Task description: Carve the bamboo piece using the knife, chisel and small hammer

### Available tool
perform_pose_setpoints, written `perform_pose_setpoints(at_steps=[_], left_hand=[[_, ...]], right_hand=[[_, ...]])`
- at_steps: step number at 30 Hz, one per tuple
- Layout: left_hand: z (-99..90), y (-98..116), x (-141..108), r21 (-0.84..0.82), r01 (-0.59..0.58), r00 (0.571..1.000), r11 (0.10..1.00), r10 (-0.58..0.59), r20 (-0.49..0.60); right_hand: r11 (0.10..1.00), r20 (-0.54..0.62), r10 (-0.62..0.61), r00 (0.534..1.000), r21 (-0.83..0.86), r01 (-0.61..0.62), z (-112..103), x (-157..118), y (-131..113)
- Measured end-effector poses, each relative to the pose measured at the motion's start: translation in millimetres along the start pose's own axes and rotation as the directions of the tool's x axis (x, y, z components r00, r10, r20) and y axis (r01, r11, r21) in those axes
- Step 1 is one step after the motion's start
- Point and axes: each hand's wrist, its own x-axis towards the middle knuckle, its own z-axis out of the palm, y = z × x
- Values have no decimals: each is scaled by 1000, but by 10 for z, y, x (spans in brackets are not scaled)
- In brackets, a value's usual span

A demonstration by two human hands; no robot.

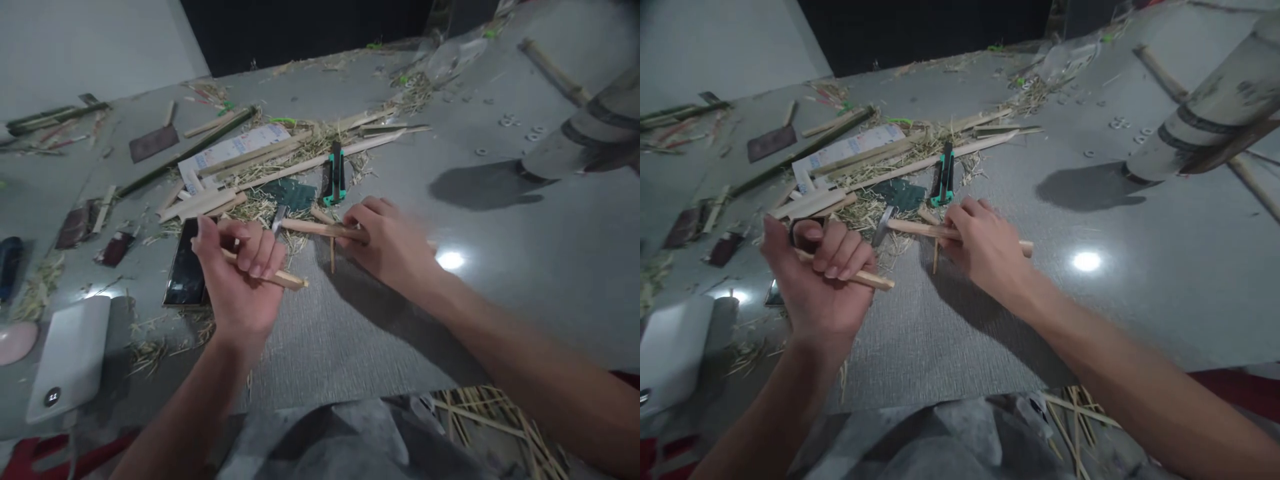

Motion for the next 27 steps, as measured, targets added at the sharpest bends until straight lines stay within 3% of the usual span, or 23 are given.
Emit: perform_pose_setpoints(at_steps=[3, 6, 9, 14, 21, 27], left_hand=[[1, -12, -15, 43, -40, 999, 998, 39, 25], [7, -34, -56, 97, -88, 995, 991, 82, 57], [12, -65, -107, 153, -126, 987, 980, 109, 116], [42, -64, -128, 189, -136, 985, 972, 113, 127], [92, 49, -43, 78, -42, 999, 996, 42, 5], [77, 66, -42, -3, -32, 999, 999, 32, 15]], right_hand=[[966, -115, -89, 989, 231, 114, -42, -40, -126], [872, 25, -140, 990, 477, 112, -45, -113, -288], [845, 164, -175, 971, 532, 62, -9, -159, -416], [782, 214, -151, 965, 623, -16, 5, -164, -510], [454, 337, -120, 934, 855, -251, -10, -207, -516], [222, 410, -144, 901, 901, -374, 6, -211, -513]])
